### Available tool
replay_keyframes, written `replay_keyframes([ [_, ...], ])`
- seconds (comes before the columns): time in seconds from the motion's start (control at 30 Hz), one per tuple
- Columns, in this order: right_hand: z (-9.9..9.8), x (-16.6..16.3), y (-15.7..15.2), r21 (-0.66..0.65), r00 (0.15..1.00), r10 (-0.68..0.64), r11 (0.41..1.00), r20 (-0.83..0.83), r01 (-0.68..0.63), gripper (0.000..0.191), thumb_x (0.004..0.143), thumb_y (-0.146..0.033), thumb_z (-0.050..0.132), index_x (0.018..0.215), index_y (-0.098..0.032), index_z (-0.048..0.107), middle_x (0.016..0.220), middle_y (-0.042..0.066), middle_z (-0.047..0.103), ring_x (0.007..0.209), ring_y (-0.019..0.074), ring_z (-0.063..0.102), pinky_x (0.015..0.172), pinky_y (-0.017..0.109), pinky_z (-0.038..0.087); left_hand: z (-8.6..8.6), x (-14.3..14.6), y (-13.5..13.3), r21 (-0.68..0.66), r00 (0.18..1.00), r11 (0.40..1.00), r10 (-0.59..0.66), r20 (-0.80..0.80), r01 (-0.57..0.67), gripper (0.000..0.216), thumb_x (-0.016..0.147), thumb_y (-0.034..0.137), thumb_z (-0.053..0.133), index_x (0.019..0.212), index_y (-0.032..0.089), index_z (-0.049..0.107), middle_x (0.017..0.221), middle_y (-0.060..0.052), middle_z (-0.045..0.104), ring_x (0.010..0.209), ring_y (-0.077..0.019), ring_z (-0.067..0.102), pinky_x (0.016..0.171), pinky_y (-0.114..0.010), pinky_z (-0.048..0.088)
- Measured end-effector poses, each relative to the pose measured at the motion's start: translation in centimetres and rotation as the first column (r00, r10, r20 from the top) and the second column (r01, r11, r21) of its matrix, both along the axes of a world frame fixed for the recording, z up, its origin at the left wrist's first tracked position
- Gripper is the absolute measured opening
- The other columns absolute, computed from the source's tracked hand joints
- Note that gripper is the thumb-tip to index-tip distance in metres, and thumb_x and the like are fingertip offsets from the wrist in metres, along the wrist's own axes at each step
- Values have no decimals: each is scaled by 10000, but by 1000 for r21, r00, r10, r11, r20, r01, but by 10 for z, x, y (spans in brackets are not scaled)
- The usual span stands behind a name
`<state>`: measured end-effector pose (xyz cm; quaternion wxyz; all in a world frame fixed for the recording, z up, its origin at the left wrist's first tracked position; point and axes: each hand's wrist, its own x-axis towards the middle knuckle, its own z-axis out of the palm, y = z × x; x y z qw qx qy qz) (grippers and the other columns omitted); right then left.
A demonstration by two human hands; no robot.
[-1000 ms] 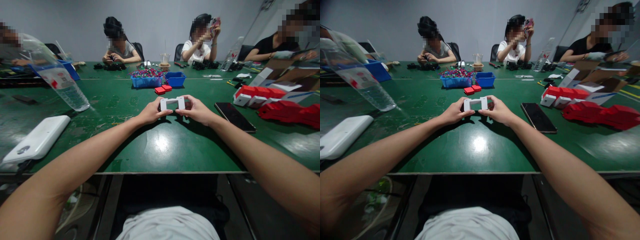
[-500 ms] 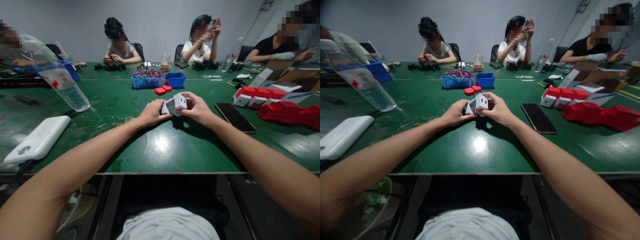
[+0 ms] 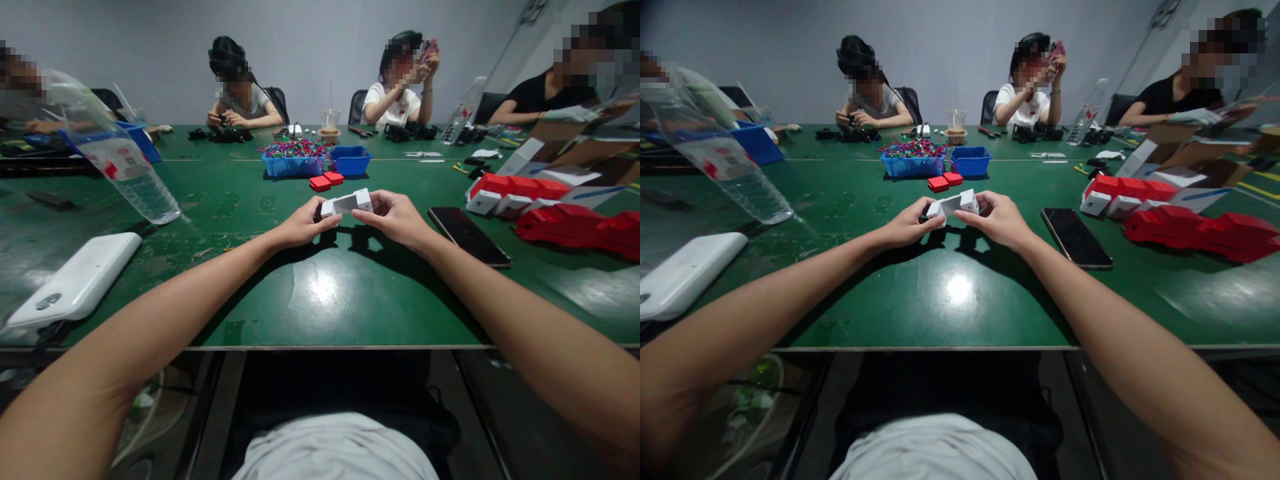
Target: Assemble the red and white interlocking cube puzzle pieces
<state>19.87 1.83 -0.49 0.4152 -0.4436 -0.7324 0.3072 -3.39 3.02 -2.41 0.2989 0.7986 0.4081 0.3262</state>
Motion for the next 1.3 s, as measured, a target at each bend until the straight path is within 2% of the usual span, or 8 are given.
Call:
replay_keyframes([
  [0.13,1,1,-2,-60,992,-25,998,126,33,542,707,-651,744,865,-136,690,722,35,640,608,136,497,561,286,371,1,0,4,-93,973,994,-27,229,50,587,856,702,542,1068,154,528,1010,-75,633,864,-160,607,779,-302,477],
  [0.23,-2,-1,-2,-70,991,-5,997,132,14,559,701,-664,739,889,-142,672,765,44,648,650,151,529,587,291,395,3,3,4,-129,969,991,5,247,27,578,875,732,486,976,164,533,913,-58,635,786,-140,593,737,-284,480],
  [0.37,-5,-3,-2,-84,996,42,996,76,-36,615,711,-625,747,1091,-158,620,802,35,657,685,166,572,615,293,432,2,6,4,-138,965,990,27,260,9,631,881,786,385,879,171,528,763,-37,604,674,-134,567,656,-283,470],
  [0.53,-5,-5,-5,-63,988,89,995,130,-82,594,772,-635,693,1122,-163,606,722,6,623,644,159,559,594,290,413,-1,4,7,-109,967,994,39,253,-11,674,861,819,357,945,170,517,723,-23,593,618,-129,540,594,-271,432],
  [0.8,-8,-5,0,3,998,-63,998,-1,63,572,877,-689,547,1192,-213,510,887,46,693,667,177,665,613,301,476,3,0,-8,62,995,998,-26,-95,31,624,816,665,618,1196,180,522,905,-45,683,756,-180,621,687,-285,443],
  [0.97,-9,-5,4,26,997,-72,997,-13,73,564,891,-727,487,1147,-225,521,806,24,684,642,171,648,592,287,470,10,6,-15,208,929,971,-37,-367,121,568,773,666,674,1053,184,566,892,-64,702,754,-215,640,658,-282,385],
  [1.1,-10,-8,2,40,998,-13,999,-55,16,506,919,-686,477,1124,-226,524,795,19,661,636,166,627,576,285,463,13,8,-16,262,897,954,-19,-442,149,538,768,666,680,980,184,571,885,-53,699,748,-203,630,642,-266,354],
  [1.3,-8,-12,-7,178,994,103,978,40,-109,554,828,-430,698,1290,-228,468,1010,52,637,808,188,628,675,307,500,15,10,-17,305,852,942,41,-522,141,575,759,738,644,868,175,592,845,-58,700,760,-218,644,631,-274,341],
])
